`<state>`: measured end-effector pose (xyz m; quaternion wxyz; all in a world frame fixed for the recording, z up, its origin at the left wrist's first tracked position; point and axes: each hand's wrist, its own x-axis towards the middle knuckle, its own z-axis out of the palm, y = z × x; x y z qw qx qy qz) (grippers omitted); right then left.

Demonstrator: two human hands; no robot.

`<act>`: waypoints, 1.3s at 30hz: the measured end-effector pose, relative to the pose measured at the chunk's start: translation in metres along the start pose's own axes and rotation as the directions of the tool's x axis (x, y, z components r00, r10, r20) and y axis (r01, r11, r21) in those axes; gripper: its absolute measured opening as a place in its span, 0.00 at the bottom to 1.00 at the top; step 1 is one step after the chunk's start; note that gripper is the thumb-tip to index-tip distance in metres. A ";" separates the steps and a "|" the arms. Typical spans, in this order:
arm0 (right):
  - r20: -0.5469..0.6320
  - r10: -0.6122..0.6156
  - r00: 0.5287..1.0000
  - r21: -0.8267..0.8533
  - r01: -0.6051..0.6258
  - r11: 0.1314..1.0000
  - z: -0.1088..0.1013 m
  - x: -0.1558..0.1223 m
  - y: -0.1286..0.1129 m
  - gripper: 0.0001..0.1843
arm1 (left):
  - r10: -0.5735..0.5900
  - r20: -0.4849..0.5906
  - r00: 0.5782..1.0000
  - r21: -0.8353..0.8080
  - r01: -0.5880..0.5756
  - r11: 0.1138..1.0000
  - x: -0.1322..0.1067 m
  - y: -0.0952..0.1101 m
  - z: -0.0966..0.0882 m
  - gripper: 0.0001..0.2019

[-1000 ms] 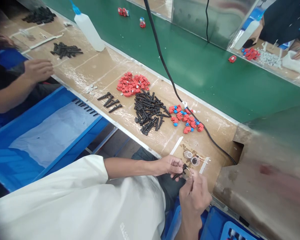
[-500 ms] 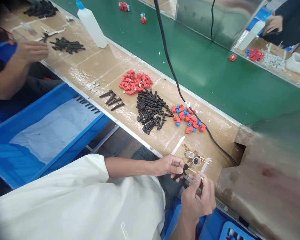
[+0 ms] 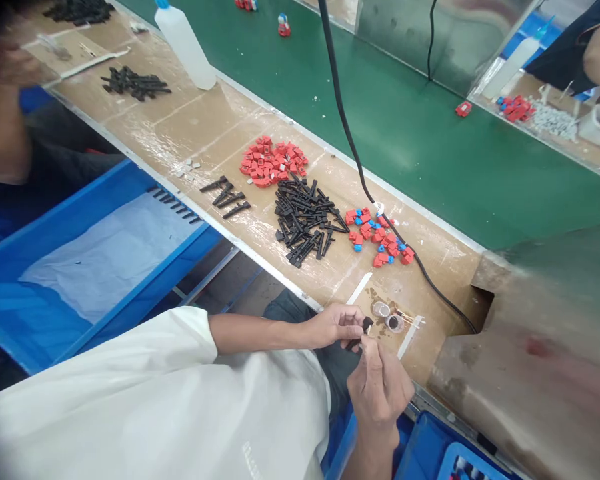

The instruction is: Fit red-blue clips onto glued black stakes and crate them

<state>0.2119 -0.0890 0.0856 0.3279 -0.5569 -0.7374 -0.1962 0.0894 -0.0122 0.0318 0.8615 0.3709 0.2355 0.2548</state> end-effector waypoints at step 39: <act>-0.003 0.832 0.554 0.190 -0.817 0.544 0.011 -0.029 0.047 0.16 | -0.317 0.207 0.925 -0.491 0.379 0.785 -0.004 0.001 -0.008 0.24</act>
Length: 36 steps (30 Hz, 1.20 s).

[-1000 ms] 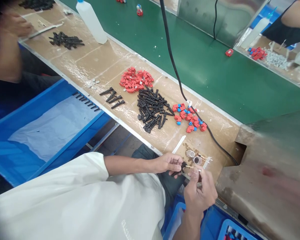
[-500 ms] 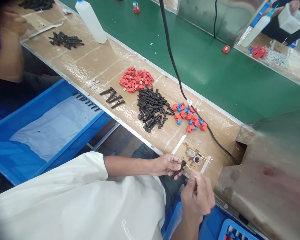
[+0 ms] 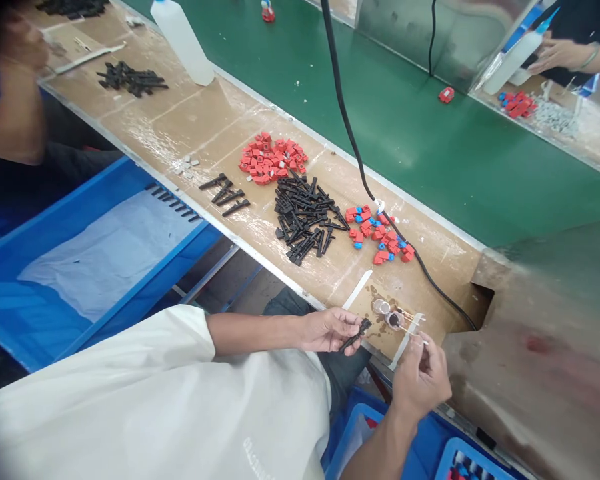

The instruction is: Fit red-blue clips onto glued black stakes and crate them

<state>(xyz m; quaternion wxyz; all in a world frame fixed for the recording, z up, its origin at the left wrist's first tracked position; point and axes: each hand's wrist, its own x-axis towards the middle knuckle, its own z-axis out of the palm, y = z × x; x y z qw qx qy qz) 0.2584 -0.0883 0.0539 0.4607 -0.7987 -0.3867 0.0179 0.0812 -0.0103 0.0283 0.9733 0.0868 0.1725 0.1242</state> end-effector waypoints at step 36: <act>0.641 0.158 0.751 -0.601 0.363 0.712 0.129 0.089 -0.087 0.09 | 0.340 -0.064 0.938 -0.073 -0.344 0.936 -0.030 0.046 -0.028 0.14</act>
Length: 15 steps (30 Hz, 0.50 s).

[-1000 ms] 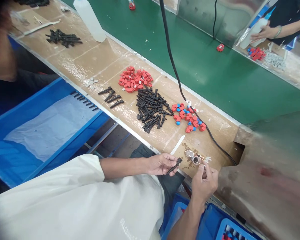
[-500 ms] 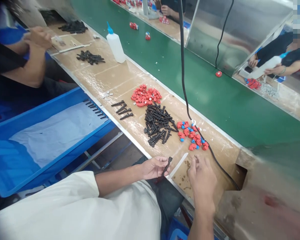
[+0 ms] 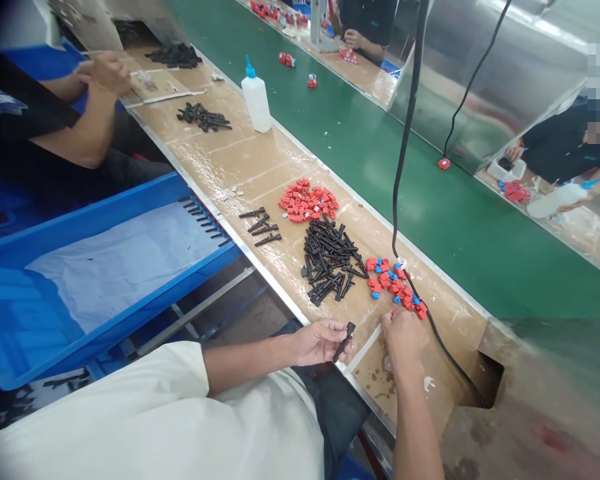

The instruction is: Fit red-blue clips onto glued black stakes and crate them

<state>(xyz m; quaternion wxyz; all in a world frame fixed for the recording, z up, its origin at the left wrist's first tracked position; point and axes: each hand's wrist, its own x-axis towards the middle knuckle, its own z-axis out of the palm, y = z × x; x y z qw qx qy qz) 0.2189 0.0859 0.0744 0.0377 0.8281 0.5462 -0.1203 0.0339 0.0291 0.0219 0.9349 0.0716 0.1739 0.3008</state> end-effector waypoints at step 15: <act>0.183 -0.291 0.939 0.983 -0.164 0.087 -0.028 -0.080 0.042 0.23 | 0.007 0.137 0.991 -0.007 -0.006 1.000 0.004 0.005 0.030 0.18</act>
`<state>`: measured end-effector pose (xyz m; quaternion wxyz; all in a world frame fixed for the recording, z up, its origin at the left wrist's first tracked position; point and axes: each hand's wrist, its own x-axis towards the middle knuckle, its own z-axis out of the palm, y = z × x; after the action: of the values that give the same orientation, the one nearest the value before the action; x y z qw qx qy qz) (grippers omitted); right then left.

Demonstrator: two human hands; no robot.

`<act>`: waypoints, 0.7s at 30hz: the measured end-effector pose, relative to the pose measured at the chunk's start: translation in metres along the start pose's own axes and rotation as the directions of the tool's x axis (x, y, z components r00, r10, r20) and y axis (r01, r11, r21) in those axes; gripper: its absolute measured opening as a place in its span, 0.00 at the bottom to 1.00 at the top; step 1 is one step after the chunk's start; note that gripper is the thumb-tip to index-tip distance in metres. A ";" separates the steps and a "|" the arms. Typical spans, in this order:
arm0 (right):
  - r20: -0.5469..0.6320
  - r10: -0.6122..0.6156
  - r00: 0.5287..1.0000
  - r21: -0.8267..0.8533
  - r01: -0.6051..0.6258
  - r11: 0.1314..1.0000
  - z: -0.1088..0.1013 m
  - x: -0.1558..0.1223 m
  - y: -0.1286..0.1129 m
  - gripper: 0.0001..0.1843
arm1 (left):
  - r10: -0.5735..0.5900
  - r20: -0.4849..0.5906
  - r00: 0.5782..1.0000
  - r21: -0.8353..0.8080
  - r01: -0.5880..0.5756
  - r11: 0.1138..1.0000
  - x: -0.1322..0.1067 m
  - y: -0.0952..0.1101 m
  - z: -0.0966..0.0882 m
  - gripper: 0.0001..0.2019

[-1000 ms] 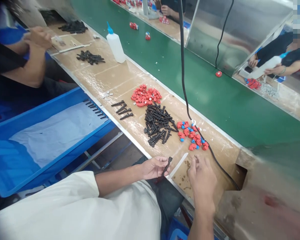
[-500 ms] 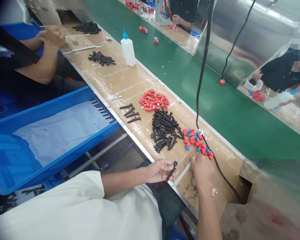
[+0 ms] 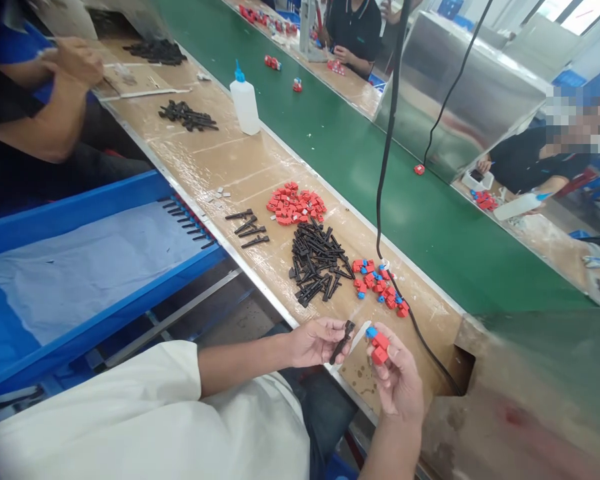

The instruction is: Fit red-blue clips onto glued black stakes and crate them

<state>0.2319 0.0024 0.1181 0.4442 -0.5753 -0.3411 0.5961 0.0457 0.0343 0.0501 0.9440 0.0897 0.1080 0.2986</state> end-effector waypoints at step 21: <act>-0.068 -0.124 0.990 0.291 0.139 0.946 0.001 -0.044 0.028 0.13 | -0.022 -0.045 0.999 0.126 0.028 0.992 0.002 -0.016 0.016 0.20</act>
<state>0.2247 -0.0485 0.1091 0.5722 -0.4929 -0.2748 0.5951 0.0603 0.0215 0.0613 0.9376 0.1414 0.1481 0.2811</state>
